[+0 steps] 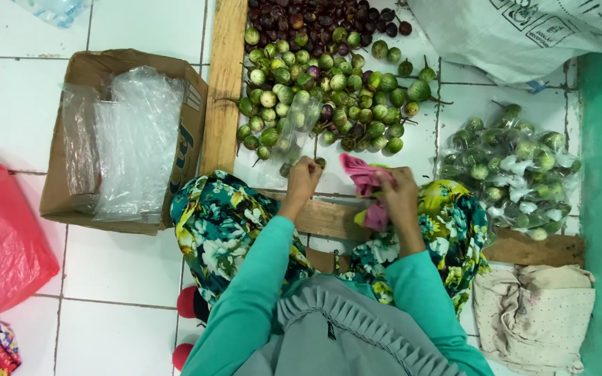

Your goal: Packaging various vegetables, including small eggplants, into plastic bags.

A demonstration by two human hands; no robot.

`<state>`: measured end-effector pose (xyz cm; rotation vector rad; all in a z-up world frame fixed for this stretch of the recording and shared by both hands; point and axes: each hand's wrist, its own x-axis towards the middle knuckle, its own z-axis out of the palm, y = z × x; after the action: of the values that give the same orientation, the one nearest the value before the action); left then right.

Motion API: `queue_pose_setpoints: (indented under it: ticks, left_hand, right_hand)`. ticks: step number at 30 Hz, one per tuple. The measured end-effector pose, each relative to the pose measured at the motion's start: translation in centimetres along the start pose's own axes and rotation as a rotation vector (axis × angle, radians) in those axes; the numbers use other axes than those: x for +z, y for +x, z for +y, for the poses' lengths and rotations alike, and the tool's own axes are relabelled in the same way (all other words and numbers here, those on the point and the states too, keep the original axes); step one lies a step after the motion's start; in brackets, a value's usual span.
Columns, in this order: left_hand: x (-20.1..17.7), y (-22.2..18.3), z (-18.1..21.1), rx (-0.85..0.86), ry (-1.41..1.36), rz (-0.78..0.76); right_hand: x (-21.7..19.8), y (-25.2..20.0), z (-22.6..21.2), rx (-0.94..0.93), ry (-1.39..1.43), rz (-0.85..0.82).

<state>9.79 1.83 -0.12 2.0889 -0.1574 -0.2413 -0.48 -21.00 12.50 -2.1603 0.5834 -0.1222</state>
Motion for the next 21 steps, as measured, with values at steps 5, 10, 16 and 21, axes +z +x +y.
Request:
queue_pose_setpoints:
  ticks: [5, 10, 16, 21]
  left_hand:
    - [-2.6, -3.6, 4.9, 0.096, -0.117, -0.077]
    - [-0.4, -4.2, 4.4, 0.075, 0.018, -0.021]
    - [4.2, -1.8, 4.9, 0.376, 0.519, -0.192]
    - [8.4, 0.2, 4.2, 0.481, 0.627, -0.238]
  right_hand:
    - [1.7, 0.6, 3.9, -0.111, 0.662, 0.059]
    - [2.0, 0.8, 4.5, 0.09, 1.094, 0.117]
    - [-1.7, 0.3, 7.3, 0.125, 1.188, 0.28]
    - [-2.7, -0.5, 5.8, 0.3, 1.306, 0.288]
